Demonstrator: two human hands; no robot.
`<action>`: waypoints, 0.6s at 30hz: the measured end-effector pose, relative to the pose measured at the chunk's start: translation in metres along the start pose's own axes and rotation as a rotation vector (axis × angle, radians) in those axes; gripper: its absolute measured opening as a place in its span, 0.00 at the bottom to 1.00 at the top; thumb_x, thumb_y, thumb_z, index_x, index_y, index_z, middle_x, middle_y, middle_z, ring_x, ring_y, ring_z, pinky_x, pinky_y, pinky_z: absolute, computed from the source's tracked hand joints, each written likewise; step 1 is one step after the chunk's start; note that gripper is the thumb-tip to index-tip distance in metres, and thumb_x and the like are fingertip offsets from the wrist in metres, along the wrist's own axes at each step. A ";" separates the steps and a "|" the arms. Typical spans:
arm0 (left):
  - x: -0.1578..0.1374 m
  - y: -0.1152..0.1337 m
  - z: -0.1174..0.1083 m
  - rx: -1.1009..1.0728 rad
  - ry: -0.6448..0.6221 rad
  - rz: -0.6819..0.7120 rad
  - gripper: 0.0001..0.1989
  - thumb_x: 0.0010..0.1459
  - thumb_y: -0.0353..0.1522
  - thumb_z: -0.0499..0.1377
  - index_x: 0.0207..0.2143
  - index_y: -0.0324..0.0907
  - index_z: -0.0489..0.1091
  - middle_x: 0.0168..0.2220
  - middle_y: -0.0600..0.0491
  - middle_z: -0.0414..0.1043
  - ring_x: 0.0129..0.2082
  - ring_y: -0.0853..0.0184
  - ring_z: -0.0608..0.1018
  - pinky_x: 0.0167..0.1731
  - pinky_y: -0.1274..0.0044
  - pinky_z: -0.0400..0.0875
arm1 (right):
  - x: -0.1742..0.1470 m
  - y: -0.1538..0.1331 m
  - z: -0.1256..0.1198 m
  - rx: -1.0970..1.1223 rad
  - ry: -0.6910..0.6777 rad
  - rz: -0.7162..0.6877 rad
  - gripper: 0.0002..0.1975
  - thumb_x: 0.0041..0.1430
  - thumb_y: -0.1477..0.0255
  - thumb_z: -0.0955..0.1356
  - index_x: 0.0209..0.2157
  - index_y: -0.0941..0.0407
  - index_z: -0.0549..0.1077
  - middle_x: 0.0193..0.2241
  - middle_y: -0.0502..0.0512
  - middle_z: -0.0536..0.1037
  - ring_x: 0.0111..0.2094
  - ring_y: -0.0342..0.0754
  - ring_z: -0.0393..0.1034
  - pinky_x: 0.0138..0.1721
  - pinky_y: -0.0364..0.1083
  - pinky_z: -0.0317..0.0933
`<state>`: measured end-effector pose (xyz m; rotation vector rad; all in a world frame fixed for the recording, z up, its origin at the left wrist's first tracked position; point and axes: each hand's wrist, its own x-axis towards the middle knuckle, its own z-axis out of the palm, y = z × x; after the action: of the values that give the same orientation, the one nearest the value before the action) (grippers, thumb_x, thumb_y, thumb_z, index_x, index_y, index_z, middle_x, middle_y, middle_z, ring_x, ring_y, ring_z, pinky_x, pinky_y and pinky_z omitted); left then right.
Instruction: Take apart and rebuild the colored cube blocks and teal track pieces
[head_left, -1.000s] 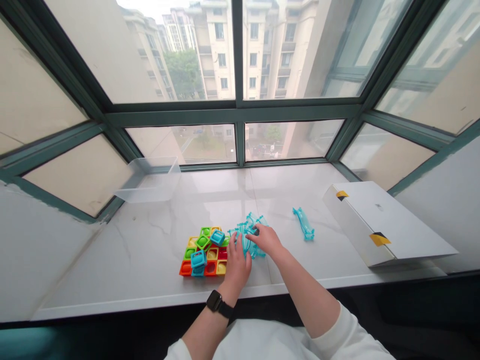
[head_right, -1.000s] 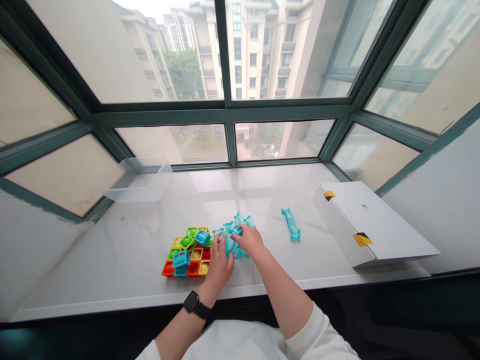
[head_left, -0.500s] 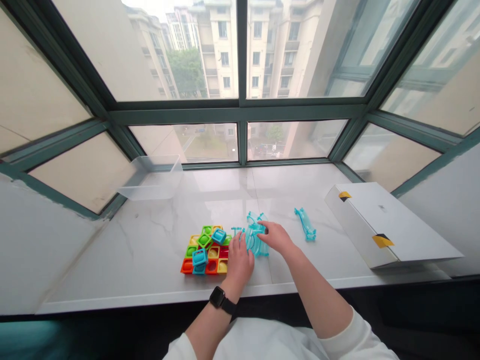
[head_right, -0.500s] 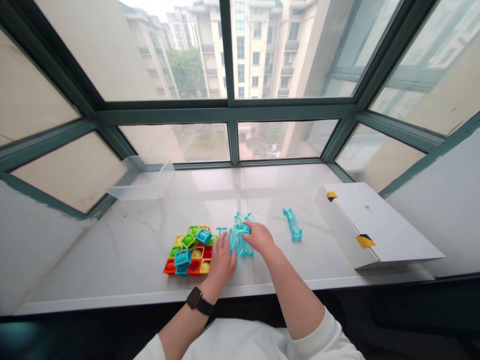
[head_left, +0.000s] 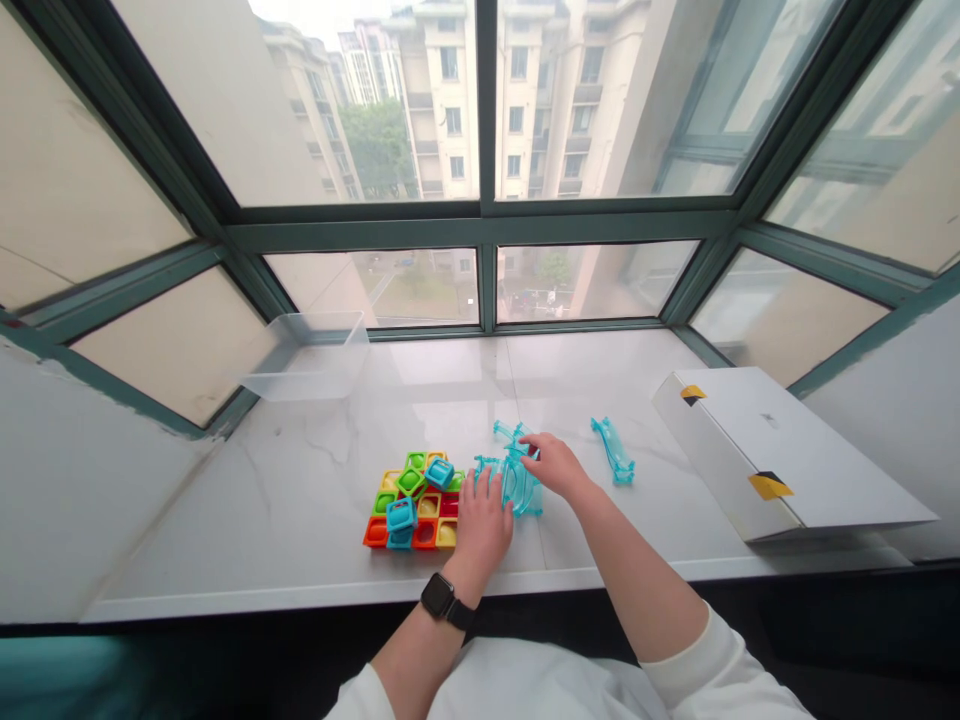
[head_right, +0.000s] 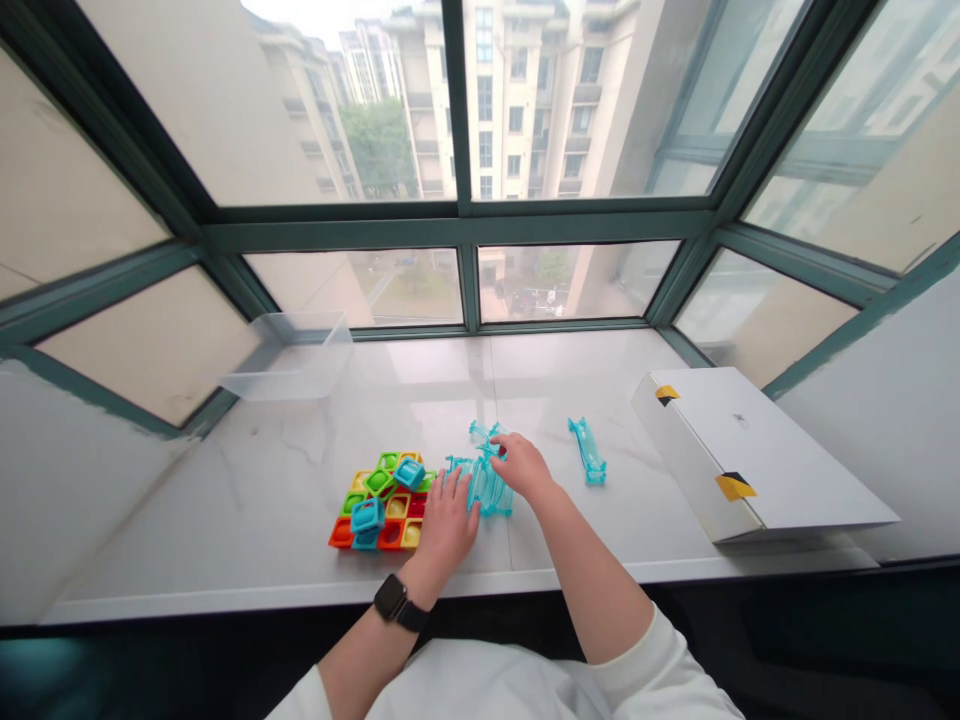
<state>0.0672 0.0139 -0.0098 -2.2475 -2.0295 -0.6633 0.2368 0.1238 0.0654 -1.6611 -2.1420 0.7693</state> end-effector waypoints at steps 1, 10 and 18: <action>-0.001 -0.001 -0.003 -0.006 -0.005 0.006 0.23 0.67 0.33 0.57 0.63 0.39 0.68 0.66 0.40 0.68 0.69 0.43 0.65 0.66 0.50 0.63 | 0.005 -0.002 0.006 0.008 -0.004 -0.014 0.19 0.62 0.75 0.70 0.54 0.52 0.80 0.41 0.52 0.83 0.41 0.47 0.77 0.44 0.43 0.65; -0.018 -0.009 -0.022 -0.021 -0.131 0.043 0.32 0.61 0.35 0.63 0.67 0.41 0.63 0.74 0.40 0.54 0.74 0.41 0.56 0.68 0.49 0.59 | 0.038 -0.013 0.030 -0.040 0.027 -0.060 0.09 0.65 0.71 0.70 0.43 0.50 0.83 0.44 0.53 0.82 0.47 0.48 0.76 0.49 0.43 0.63; -0.037 -0.022 -0.018 0.053 -0.259 0.124 0.42 0.54 0.38 0.71 0.70 0.52 0.61 0.78 0.43 0.41 0.75 0.38 0.52 0.69 0.45 0.53 | 0.067 0.022 0.033 -0.130 0.092 0.142 0.28 0.70 0.57 0.67 0.66 0.52 0.71 0.64 0.68 0.68 0.64 0.65 0.64 0.62 0.59 0.59</action>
<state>0.0388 -0.0232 -0.0117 -2.5154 -1.9601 -0.3196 0.2178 0.1848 0.0210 -1.8933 -2.0680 0.5901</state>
